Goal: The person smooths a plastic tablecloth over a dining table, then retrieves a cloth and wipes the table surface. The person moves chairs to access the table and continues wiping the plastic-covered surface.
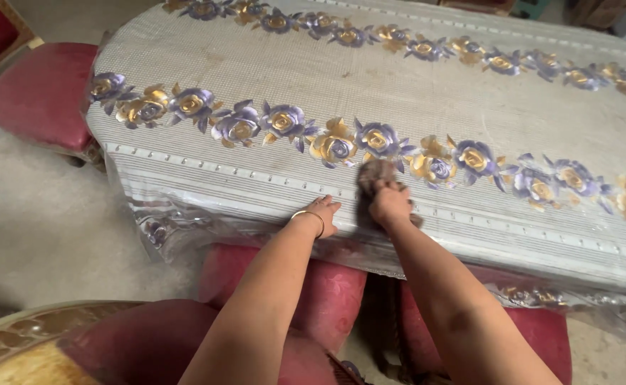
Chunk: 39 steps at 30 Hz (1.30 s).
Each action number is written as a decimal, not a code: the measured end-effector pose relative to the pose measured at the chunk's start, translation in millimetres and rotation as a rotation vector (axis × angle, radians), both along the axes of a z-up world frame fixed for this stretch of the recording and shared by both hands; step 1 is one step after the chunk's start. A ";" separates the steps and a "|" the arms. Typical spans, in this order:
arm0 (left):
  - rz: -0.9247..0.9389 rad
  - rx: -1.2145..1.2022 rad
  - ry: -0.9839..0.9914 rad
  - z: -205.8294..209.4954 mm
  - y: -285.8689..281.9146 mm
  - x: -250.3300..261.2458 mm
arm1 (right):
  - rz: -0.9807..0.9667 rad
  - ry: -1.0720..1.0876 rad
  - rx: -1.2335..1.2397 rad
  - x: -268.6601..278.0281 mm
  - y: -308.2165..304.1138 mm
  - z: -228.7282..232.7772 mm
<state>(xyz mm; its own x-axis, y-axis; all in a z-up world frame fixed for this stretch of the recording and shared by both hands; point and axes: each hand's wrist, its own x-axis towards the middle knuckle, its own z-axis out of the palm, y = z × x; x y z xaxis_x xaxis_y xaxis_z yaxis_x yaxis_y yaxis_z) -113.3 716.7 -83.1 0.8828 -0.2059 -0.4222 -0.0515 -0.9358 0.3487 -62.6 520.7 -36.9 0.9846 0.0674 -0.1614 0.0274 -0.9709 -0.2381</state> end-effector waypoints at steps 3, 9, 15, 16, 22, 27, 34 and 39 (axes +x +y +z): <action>-0.118 0.090 -0.053 -13.3 3.4 9.2 | 0.324 -0.026 0.300 2.0 6.9 -5.1; -0.019 0.078 0.002 24.7 15.1 -2.5 | -0.020 -0.065 0.679 -23.7 -26.0 69.9; 0.125 0.111 0.053 55.3 64.5 -23.2 | -0.380 -0.125 0.861 -16.6 -115.7 79.3; 0.147 0.103 0.053 53.8 77.2 -25.1 | -0.432 -0.134 0.905 -13.6 -124.1 65.5; 0.240 0.145 0.054 29.9 137.6 -50.4 | -0.665 -0.120 0.469 -21.6 -111.8 21.6; 0.266 0.140 0.102 41.5 162.1 -70.2 | -0.325 -0.076 0.159 -12.9 -44.4 5.7; 0.119 0.151 0.229 61.1 188.2 -61.5 | -0.114 -0.133 -0.062 -6.5 59.4 -32.8; 0.056 0.077 0.198 77.0 190.1 -78.4 | -0.234 -0.095 0.020 -40.6 146.5 4.4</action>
<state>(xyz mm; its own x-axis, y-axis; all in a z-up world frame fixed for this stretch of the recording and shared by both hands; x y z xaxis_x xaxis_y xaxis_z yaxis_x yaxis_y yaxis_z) -191.6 906.8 -6.1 0.7902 -0.1195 -0.6010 0.0633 -0.9596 0.2740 -103.2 667.2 -32.4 0.9845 -0.1617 -0.0678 -0.1740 -0.9487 -0.2642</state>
